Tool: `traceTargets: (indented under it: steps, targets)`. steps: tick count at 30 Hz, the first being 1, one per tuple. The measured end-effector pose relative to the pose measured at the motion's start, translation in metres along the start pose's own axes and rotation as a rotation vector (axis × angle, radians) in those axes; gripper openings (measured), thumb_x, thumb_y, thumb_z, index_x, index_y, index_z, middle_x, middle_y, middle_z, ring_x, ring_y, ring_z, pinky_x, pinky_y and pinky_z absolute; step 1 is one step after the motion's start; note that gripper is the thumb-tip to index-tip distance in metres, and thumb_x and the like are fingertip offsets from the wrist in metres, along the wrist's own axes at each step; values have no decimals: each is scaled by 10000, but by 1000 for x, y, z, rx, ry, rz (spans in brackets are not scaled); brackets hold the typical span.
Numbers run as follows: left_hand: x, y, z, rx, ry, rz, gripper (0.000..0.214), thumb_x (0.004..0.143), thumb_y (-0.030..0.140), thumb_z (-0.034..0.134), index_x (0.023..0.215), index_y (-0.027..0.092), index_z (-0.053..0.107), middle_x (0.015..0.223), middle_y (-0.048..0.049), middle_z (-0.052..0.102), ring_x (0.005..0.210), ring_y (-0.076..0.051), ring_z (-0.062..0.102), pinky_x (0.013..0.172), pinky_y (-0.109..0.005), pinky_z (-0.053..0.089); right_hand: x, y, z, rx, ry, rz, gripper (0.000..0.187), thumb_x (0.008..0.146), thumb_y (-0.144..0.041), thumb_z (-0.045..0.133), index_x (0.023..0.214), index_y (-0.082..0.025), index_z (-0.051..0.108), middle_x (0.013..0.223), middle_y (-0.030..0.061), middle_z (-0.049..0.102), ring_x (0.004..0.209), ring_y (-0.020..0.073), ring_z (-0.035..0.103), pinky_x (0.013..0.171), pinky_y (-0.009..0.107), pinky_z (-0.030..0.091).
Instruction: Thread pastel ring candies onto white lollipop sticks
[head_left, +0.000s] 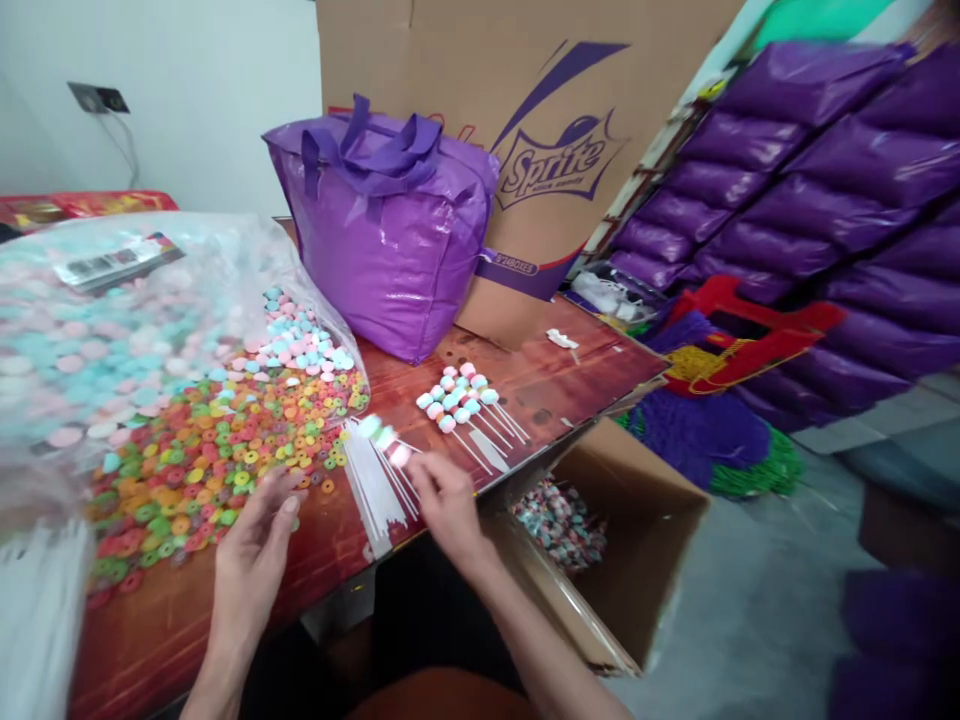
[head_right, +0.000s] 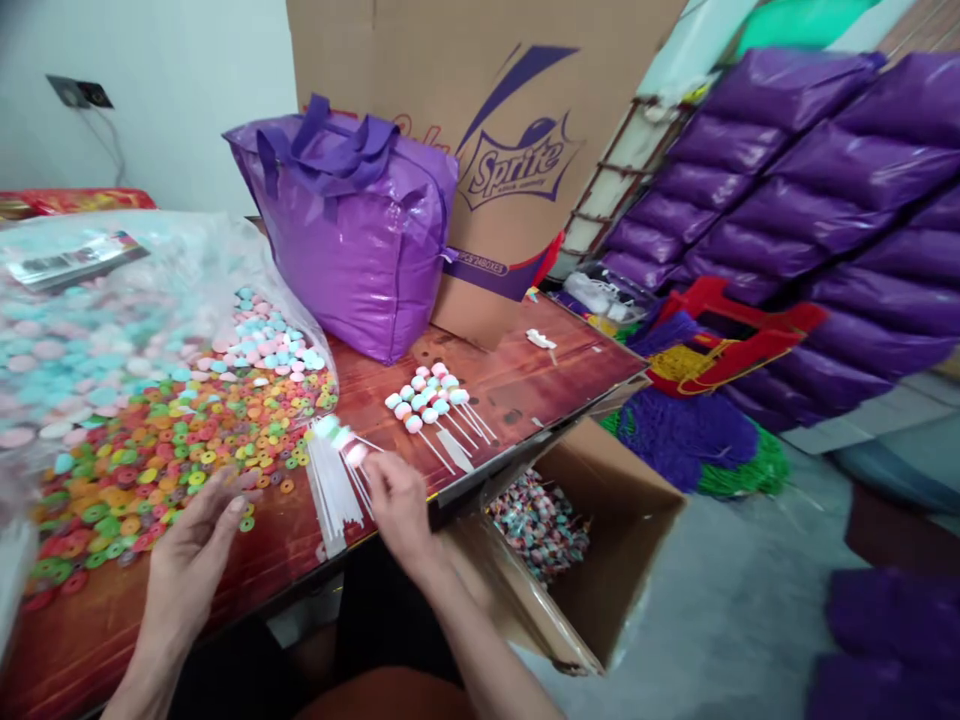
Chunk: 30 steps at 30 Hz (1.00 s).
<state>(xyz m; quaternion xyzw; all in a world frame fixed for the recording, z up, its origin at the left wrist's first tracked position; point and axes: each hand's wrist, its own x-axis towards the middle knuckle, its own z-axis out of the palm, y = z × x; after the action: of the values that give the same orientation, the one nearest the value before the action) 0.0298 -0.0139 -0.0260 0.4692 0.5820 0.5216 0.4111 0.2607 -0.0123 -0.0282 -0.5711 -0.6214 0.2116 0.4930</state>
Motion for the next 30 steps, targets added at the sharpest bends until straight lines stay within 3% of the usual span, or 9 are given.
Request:
traceTargets:
  steps: [3, 7, 9, 12, 16, 19, 24, 27, 30]
  targets:
    - [1, -5, -7, 36, 47, -11, 467, 780, 547, 722, 1065, 177, 730, 1143, -116, 734, 1086, -299, 681, 1061, -474, 484, 26, 36, -33, -253, 209, 81, 277, 997, -299, 456, 953, -169, 697, 881, 60, 698, 811, 191, 611, 771, 289, 443]
    - [0, -17, -11, 44, 48, -26, 427, 780, 514, 723, 1044, 179, 735, 1089, -105, 750, 1006, -278, 705, 991, -451, 535, 43, 55, -54, -728, 330, 109, 252, 965, -261, 511, 1008, -147, 732, 979, 137, 660, 886, 254, 566, 793, 359, 407]
    - [0, -21, -11, 61, 49, -16, 411, 788, 497, 715, 1049, 180, 735, 1088, -103, 749, 947, -261, 714, 930, -421, 565, 41, 48, -46, -824, 316, 20, 249, 972, -261, 521, 1062, -154, 727, 1054, 152, 638, 929, 268, 544, 816, 375, 393]
    - [3, -20, -9, 135, 27, 33, 367, 817, 460, 688, 1067, 197, 742, 1073, -98, 750, 877, -244, 714, 853, -383, 576, 33, 32, -14, -765, 103, -153, 250, 990, -233, 506, 1130, -167, 704, 1047, 123, 650, 931, 250, 541, 837, 362, 382]
    - [19, -5, -5, 291, -36, 207, 236, 855, 382, 650, 994, 237, 774, 1050, -83, 748, 966, -260, 690, 846, -342, 541, 32, 24, 30, -819, -49, -109, 178, 961, -178, 540, 986, -176, 715, 952, 104, 663, 883, 249, 528, 808, 360, 344]
    - [47, 8, 3, 391, -71, 339, 206, 886, 318, 601, 979, 247, 770, 999, -74, 741, 894, -248, 684, 814, -329, 518, 35, 26, 45, -898, -64, -73, 186, 944, -125, 532, 844, -172, 681, 877, 103, 647, 843, 251, 513, 777, 360, 318]
    - [121, 26, 35, 756, -148, 472, 289, 913, 165, 475, 1000, 193, 748, 947, -107, 693, 842, -245, 647, 784, -325, 475, 33, 32, 50, -928, -33, -130, 211, 926, -43, 469, 815, -161, 604, 839, 109, 619, 810, 255, 505, 736, 353, 313]
    - [161, 34, 61, 983, -212, 429, 350, 915, 106, 428, 1075, 179, 730, 1004, -129, 661, 887, -256, 640, 794, -330, 461, 31, 35, 53, -852, 24, -127, 232, 931, -27, 424, 813, -173, 560, 804, 93, 602, 765, 245, 506, 714, 341, 319]
    - [185, 35, 83, 1097, -244, 370, 331, 914, 102, 440, 1068, 175, 723, 1020, -138, 638, 878, -257, 642, 773, -329, 454, 30, 40, 54, -750, 65, -126, 248, 949, -32, 385, 817, -187, 527, 774, 73, 593, 738, 227, 521, 703, 324, 333]
